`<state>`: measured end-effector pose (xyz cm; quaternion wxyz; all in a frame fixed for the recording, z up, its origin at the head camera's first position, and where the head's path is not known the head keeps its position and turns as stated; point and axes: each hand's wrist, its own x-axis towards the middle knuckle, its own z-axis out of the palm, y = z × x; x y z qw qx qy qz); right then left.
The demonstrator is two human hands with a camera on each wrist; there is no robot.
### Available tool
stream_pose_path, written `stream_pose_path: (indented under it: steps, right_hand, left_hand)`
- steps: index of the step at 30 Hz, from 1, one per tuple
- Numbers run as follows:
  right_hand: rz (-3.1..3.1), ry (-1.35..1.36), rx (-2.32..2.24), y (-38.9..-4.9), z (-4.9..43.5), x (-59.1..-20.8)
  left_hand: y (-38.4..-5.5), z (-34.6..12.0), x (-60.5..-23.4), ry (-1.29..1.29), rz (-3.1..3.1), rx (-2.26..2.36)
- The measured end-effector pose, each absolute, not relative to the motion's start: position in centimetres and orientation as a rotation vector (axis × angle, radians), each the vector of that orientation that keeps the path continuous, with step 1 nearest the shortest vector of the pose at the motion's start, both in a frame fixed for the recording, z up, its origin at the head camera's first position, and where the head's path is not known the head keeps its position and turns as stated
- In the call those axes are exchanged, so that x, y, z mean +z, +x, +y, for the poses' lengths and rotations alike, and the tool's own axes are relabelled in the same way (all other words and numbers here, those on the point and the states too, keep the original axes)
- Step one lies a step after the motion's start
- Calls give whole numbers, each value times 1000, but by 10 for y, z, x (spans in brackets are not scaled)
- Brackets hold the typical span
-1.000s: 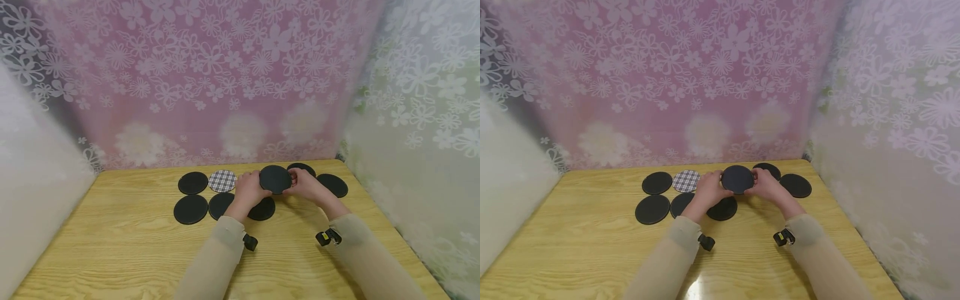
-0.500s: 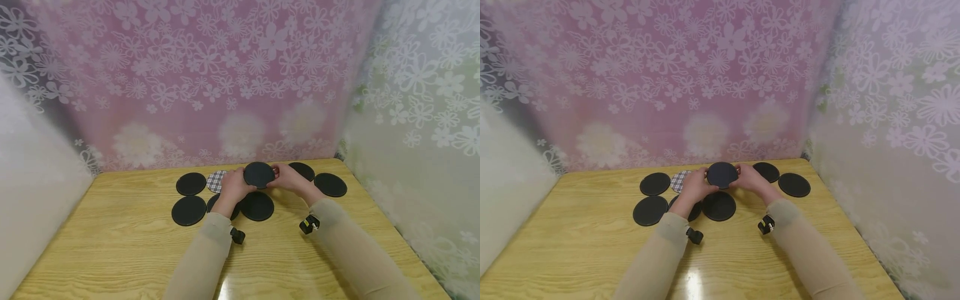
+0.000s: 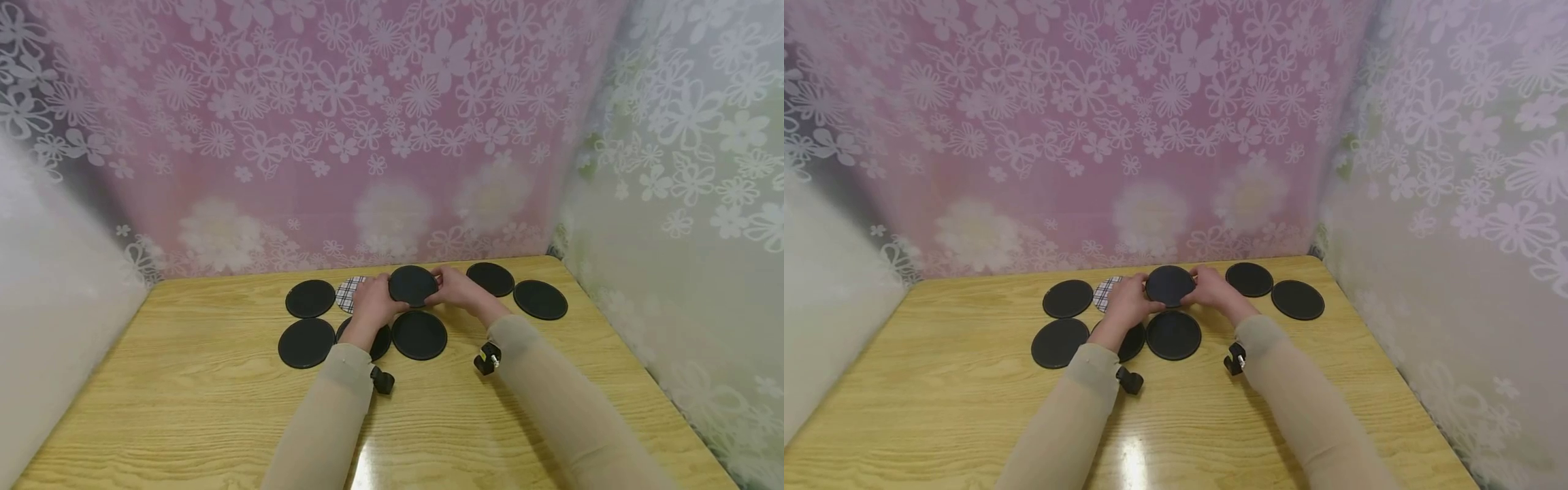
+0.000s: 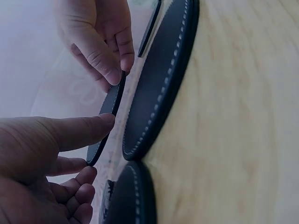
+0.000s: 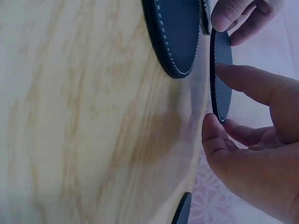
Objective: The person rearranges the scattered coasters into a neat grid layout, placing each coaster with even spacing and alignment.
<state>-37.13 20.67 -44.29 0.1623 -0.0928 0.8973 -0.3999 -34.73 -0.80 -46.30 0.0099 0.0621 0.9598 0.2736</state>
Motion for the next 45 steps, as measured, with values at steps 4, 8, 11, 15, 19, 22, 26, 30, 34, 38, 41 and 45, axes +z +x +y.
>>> stream_pose_path:
  steps: [4,8,11,15,19,22,26,30,34,38,41,45]
  right_hand:
    - [2550,-248,-1155,-372,204,-446]
    - [2537,-221,-1168,-373,201,-450]
    - [2554,-223,-1142,-373,199,-451]
    - [2592,-219,-1075,-373,197,-450]
    - [2608,-212,-1030,-372,197,-449]
    - [2613,-232,-1006,-372,196,-448]
    - [2598,-255,-1001,-371,196,-447]
    - [2593,-274,-986,-370,196,-448]
    - [2613,-315,-927,-372,197,-450]
    - [2632,-358,-878,-374,197,-452]
    - [2635,-380,-879,-375,197,-453]
    - [2641,-400,-883,-374,196,-452]
  left_hand:
    - [-347,-9,-465,174,2988,852]
    - [-347,-10,-467,161,2983,839]
    - [-347,-11,-468,159,2986,833]
    - [-346,-12,-468,165,3001,806]
    - [-346,-14,-467,167,2995,803]
    - [-347,-15,-466,161,2983,812]
    - [-349,-16,-469,162,2979,800]
    - [-349,-17,-472,175,2981,793]
    - [-349,-18,-472,196,2988,790]
    - [-347,-18,-471,203,2990,788]
    - [-347,-18,-471,200,2986,782]
    - [-347,-18,-471,197,2986,774]
